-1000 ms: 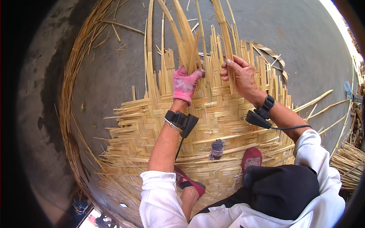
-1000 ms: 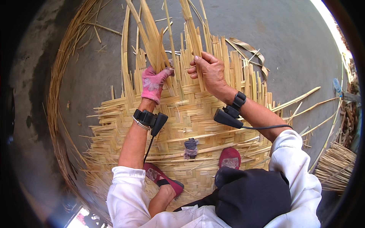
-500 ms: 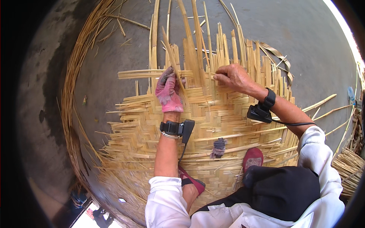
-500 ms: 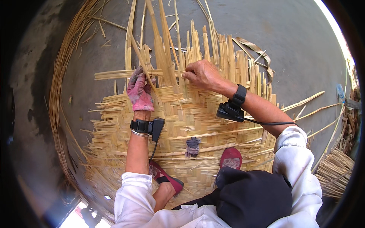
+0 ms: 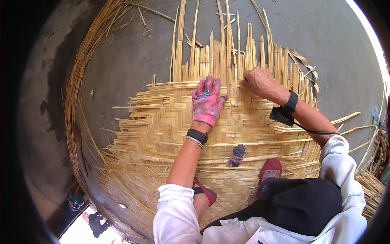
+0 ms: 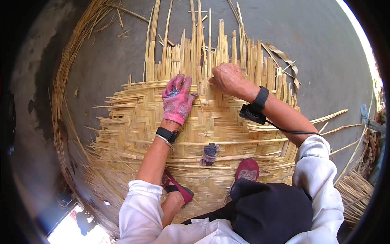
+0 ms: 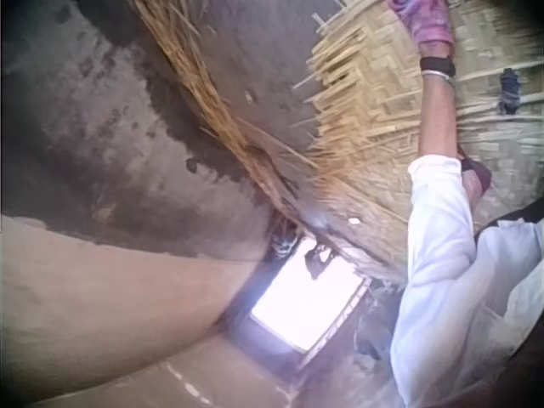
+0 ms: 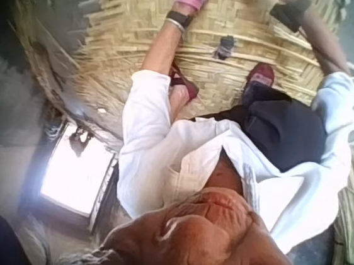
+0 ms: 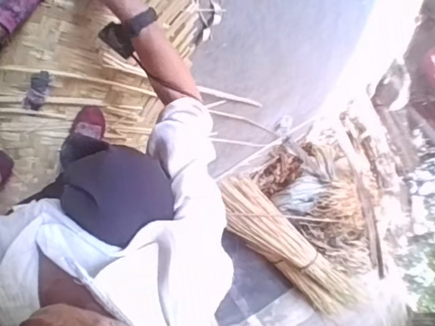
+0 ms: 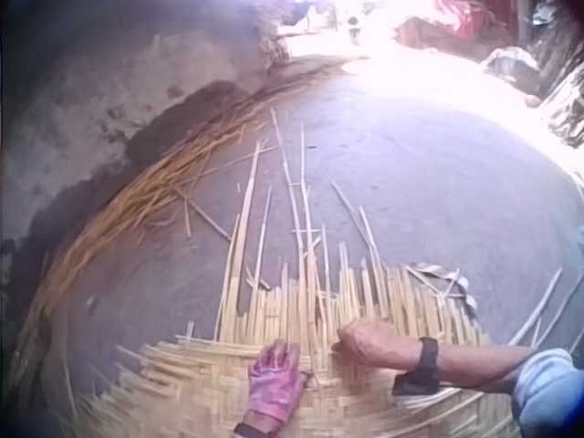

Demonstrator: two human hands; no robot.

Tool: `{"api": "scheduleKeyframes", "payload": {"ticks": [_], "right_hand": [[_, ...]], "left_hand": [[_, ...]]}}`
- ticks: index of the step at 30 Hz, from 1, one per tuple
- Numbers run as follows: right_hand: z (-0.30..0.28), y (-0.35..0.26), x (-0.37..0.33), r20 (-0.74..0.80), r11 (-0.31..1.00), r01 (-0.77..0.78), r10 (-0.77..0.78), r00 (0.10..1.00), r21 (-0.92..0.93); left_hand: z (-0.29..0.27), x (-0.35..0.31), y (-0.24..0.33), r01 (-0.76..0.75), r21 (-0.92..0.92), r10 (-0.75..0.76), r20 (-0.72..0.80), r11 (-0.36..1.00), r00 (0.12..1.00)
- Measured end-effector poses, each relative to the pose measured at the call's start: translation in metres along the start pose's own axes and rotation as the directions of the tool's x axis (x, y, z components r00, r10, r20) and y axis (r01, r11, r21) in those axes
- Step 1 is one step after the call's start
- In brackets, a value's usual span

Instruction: The recorder is weaving thin bamboo or wood strips together to create a large circular mat on the floor.

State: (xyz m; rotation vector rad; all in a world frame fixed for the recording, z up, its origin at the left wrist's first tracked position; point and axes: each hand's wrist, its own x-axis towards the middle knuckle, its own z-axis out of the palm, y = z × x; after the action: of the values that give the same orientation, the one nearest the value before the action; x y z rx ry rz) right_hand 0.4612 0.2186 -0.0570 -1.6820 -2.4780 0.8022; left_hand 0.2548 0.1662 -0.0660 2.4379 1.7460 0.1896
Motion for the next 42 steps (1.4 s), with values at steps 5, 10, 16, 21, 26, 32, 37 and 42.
{"api": "scheduleKeyframes", "payload": {"ticks": [5, 10, 16, 21, 26, 32, 37, 42], "right_hand": [[-0.007, 0.000, -0.006, 0.064, 0.996, -0.081, 0.083, 0.994, -0.030], [-0.023, 0.026, -0.026, -0.092, 0.995, -0.042, 0.050, 0.994, 0.091], [-0.026, 0.054, -0.035, -0.238, 0.948, -0.196, 0.257, 0.936, 0.252], [-0.034, 0.065, -0.027, 0.097, 0.626, -0.368, 0.422, 0.901, 0.688], [-0.042, 0.062, -0.029, 0.047, 0.619, -0.229, 0.295, 0.954, 0.751], [-0.038, 0.053, -0.012, 0.180, 0.487, -0.318, 0.309, 0.934, 0.814], [-0.030, 0.042, -0.010, 0.226, 0.376, -0.325, 0.282, 0.932, 0.868], [-0.032, 0.026, -0.030, -0.032, 0.469, -0.110, 0.285, 0.958, 0.876]], "left_hand": [[-0.008, 0.007, 0.004, 0.054, 0.019, -0.056, 0.163, 0.998, 0.985], [-0.017, 0.018, 0.014, -0.138, -0.136, 0.125, -0.103, 0.981, 0.987], [-0.007, 0.062, 0.053, -0.265, -0.376, 0.341, 0.149, 0.888, 0.928], [-0.018, 0.079, 0.057, -0.218, -0.311, 0.320, 0.330, 0.925, 0.888], [-0.025, 0.068, 0.052, -0.153, -0.476, 0.230, 0.107, 0.866, 0.967], [-0.023, 0.066, 0.055, -0.028, -0.591, 0.059, 0.033, 0.806, 0.998], [-0.011, 0.066, 0.051, 0.082, -0.664, -0.061, 0.055, 0.744, 0.997], [-0.002, 0.076, 0.051, 0.178, -0.586, -0.063, 0.211, 0.790, 0.975]]}}
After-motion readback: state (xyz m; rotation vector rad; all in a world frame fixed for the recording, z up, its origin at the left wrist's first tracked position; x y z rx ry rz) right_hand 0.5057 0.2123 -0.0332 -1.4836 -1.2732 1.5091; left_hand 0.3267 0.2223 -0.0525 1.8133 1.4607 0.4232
